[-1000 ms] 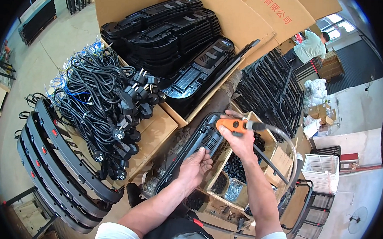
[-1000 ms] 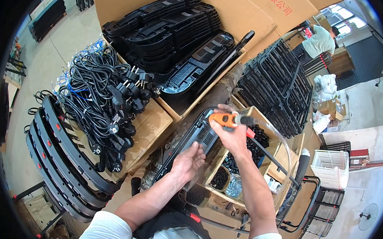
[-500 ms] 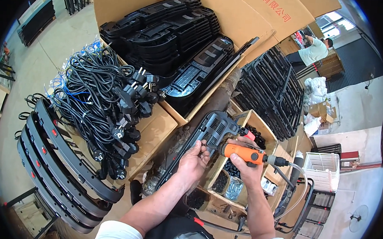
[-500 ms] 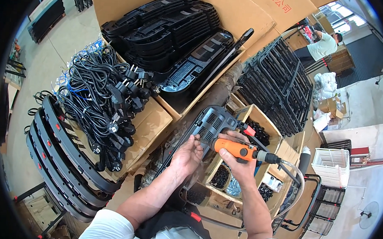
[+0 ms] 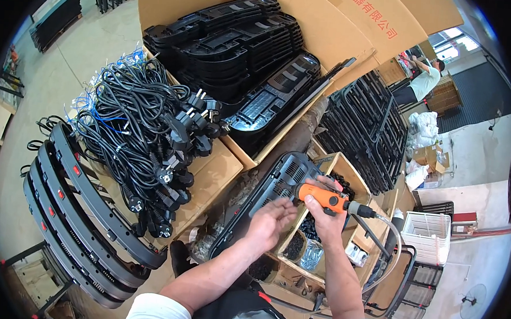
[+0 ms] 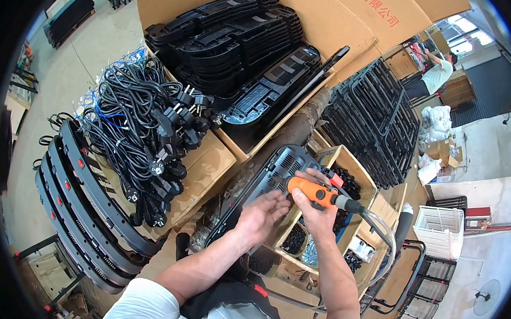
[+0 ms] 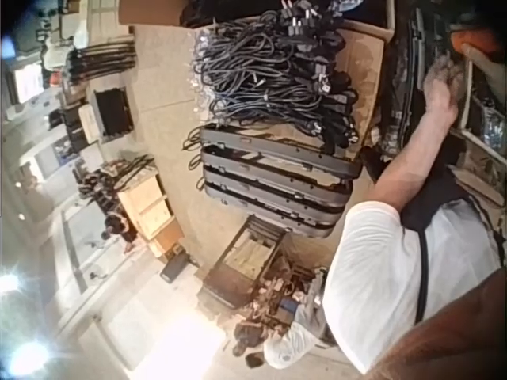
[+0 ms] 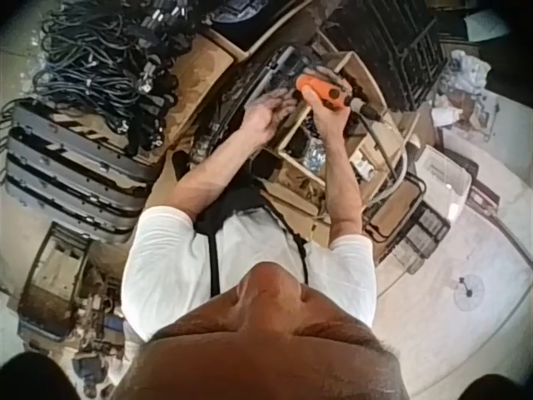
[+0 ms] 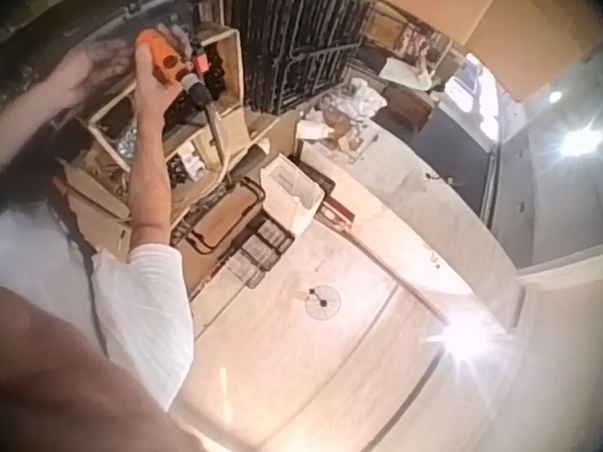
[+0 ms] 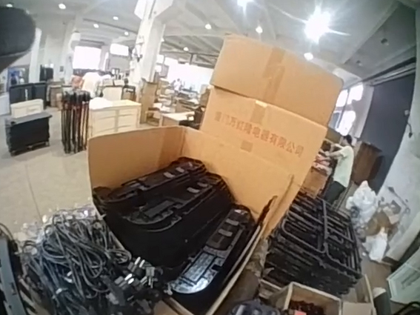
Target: Assembling the housing, internal wiring, and handle components of a leaf blower on an industrial assembly line.
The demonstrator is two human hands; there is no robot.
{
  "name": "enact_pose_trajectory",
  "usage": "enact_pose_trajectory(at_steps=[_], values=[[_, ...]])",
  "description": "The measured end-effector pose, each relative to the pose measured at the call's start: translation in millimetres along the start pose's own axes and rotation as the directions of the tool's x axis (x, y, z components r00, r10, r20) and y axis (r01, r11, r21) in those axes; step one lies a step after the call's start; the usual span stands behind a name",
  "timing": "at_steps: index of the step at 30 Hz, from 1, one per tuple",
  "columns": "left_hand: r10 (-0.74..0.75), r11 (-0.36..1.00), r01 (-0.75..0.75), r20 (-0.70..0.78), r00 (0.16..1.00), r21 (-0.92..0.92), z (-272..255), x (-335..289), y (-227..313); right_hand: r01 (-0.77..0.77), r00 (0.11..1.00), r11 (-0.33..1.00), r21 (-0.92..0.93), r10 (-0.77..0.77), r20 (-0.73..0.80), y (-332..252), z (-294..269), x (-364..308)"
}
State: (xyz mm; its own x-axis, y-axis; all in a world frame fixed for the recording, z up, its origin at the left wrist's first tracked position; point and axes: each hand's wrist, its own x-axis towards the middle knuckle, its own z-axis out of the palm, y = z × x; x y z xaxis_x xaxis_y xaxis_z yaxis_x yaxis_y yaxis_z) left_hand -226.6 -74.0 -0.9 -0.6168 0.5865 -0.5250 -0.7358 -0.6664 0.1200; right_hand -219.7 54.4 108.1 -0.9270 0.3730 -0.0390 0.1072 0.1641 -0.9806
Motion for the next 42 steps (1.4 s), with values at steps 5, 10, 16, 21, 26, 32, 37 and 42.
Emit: enact_pose_trajectory(at_steps=[5,10,16,21,26,32,37,42], values=[[-0.126,0.988,0.123,0.024,0.992,0.094,-9.7,-22.0,-2.2,0.043,0.999,0.997,-0.056,-0.042,0.033,13.3,6.3,14.4],[-0.184,0.934,0.149,0.078,0.980,0.324,-27.8,-31.5,-2.4,0.041,0.998,0.996,-0.075,-0.038,0.051,18.1,10.5,20.5],[-0.159,0.946,0.128,0.083,0.984,0.299,-37.7,-44.8,4.1,0.041,0.997,0.991,-0.131,-0.032,0.071,12.8,14.8,22.1],[-0.149,0.951,0.116,0.098,0.984,0.287,-46.8,-52.0,7.1,0.033,0.997,0.988,-0.151,-0.022,0.069,7.4,15.9,25.0],[-0.191,0.945,0.151,0.117,0.975,0.291,-54.4,-63.7,7.6,0.098,0.988,0.976,-0.195,-0.071,0.137,17.3,17.0,33.5],[-0.150,0.948,0.123,0.074,0.986,0.294,-59.0,-82.7,3.0,0.125,0.986,0.971,-0.202,-0.098,0.138,18.8,20.8,38.8],[-0.164,0.953,0.148,0.041,0.986,0.265,-66.7,-95.8,0.0,0.019,0.990,0.987,-0.157,0.004,0.141,5.1,21.7,30.5],[-0.066,0.993,0.072,-0.060,0.996,0.097,-82.8,-104.9,-3.7,0.005,0.996,1.000,0.006,-0.005,0.093,-12.8,17.4,-40.9]])
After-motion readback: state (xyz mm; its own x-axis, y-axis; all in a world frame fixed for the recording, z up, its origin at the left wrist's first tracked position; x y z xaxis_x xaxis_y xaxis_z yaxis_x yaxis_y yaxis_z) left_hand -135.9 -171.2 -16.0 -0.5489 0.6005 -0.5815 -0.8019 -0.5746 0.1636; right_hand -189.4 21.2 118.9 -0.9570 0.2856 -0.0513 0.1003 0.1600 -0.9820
